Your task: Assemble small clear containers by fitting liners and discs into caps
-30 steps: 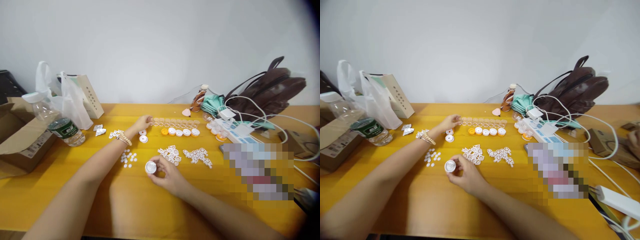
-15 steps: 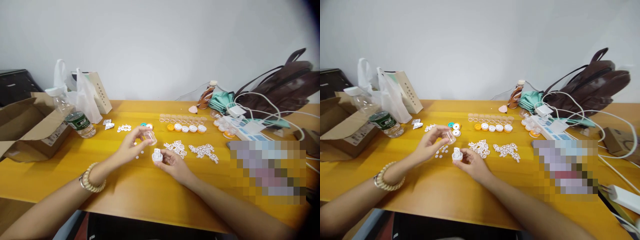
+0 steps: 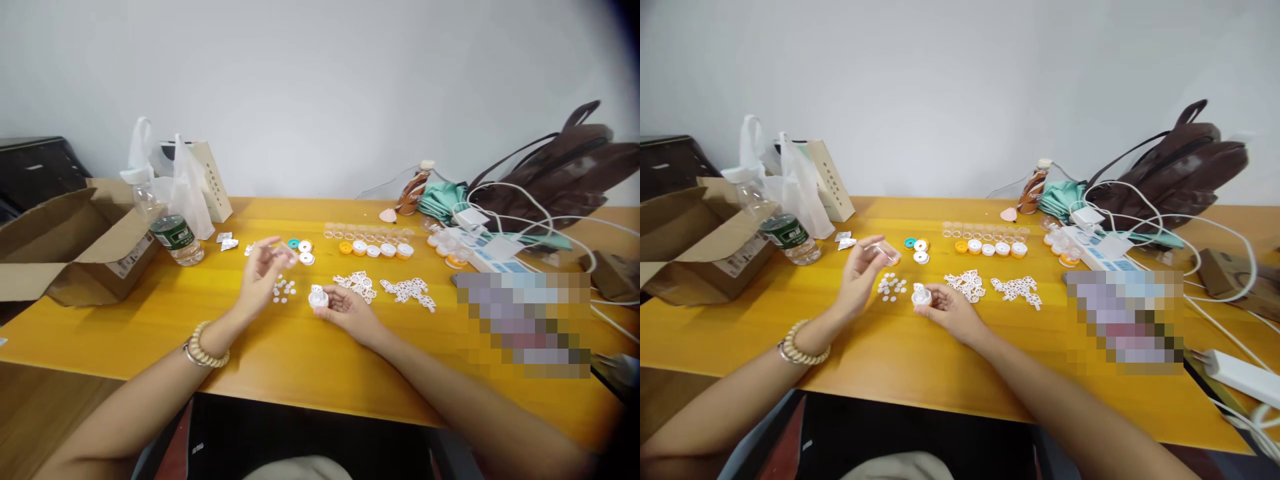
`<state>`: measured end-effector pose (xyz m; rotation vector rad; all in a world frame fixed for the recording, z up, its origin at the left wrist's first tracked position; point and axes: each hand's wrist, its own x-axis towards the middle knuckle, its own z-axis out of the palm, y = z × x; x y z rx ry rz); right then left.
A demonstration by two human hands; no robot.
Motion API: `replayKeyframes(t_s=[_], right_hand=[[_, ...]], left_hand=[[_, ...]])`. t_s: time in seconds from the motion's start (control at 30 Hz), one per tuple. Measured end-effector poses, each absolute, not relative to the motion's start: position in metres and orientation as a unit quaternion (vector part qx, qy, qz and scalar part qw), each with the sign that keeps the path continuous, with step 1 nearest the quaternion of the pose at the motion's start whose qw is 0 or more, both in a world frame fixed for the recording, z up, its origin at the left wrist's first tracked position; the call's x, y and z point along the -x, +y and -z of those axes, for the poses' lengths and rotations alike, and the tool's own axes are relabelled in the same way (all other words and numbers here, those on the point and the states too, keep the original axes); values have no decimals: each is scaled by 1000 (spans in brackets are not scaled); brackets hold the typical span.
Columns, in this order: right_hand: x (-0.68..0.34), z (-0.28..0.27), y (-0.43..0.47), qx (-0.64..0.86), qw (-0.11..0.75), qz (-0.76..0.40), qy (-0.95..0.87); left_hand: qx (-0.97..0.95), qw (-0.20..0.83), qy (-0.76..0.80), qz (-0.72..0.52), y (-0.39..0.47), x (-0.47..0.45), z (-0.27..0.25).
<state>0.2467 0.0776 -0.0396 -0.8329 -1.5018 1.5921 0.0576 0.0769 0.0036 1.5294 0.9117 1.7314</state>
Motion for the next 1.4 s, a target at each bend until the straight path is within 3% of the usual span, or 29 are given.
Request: replayKeyframes(t_s=[0.4, 0.87, 1.03, 1.23, 1.4], right_hand=[[-249, 32, 74, 313, 389, -655, -567], [-250, 30, 70, 333, 398, -642, -564], [-250, 28, 66, 337, 397, -638, -567], [-254, 24, 65, 304, 363, -665, -577], [-253, 24, 64, 292, 361, -675, -574]], left_hand=[[-747, 279, 366, -479, 61, -73, 12], [-754, 284, 389, -446, 62, -71, 14], [-736, 331, 383, -449, 61, -70, 13], [-698, 504, 294, -415, 59, -72, 3], [-668, 491, 291, -478, 59, -74, 1]])
